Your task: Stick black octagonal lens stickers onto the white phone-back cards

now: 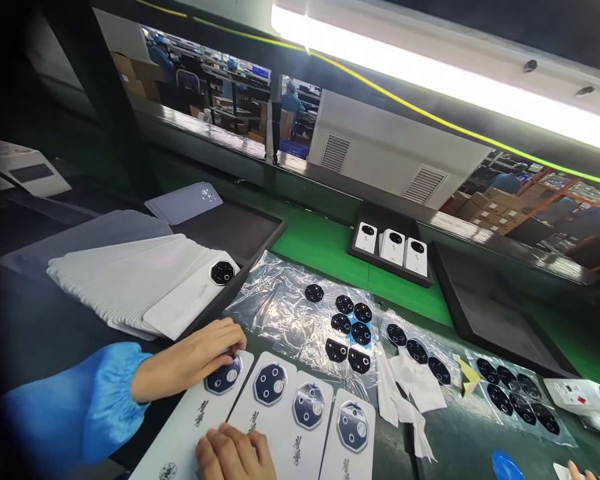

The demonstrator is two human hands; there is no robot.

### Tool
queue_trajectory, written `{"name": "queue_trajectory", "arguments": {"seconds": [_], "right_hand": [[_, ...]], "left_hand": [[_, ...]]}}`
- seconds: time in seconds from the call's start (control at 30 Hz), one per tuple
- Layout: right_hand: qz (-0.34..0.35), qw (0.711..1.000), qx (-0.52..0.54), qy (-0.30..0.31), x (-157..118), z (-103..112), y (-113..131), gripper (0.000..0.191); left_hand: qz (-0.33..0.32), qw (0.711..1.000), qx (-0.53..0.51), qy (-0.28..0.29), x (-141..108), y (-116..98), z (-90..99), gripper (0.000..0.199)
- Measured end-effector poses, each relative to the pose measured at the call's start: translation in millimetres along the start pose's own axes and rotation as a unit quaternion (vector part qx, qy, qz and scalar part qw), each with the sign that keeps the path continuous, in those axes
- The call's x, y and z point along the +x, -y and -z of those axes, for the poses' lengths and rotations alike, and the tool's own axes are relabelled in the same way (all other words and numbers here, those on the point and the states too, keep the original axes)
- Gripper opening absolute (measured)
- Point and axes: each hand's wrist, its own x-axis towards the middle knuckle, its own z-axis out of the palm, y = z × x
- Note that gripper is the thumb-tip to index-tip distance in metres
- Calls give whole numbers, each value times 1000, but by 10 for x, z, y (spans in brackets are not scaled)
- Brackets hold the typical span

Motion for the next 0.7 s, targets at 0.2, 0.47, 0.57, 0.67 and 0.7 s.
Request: {"name": "queue_trajectory", "arguments": {"seconds": [0.2, 0.47, 0.57, 0.67, 0.7], "right_hand": [[-40, 996, -12, -78, -59, -176, 71, 45], [-56, 998, -9, -41, -112, -223, 115, 40], [-68, 997, -17, -41, -102, -235, 132, 41], [-78, 996, -22, -41, -69, -232, 148, 41], [-77, 996, -22, -37, -60, -229, 151, 41]], "left_hand": [[-31, 998, -14, 44, 120, 66, 64, 25], [-85, 995, -12, 54, 141, 135, 20, 25], [-90, 995, -2, 43, 94, 121, -36, 25], [-85, 996, 5, 32, 61, 108, -68, 25], [-83, 996, 3, 30, 57, 107, -66, 24]]}}
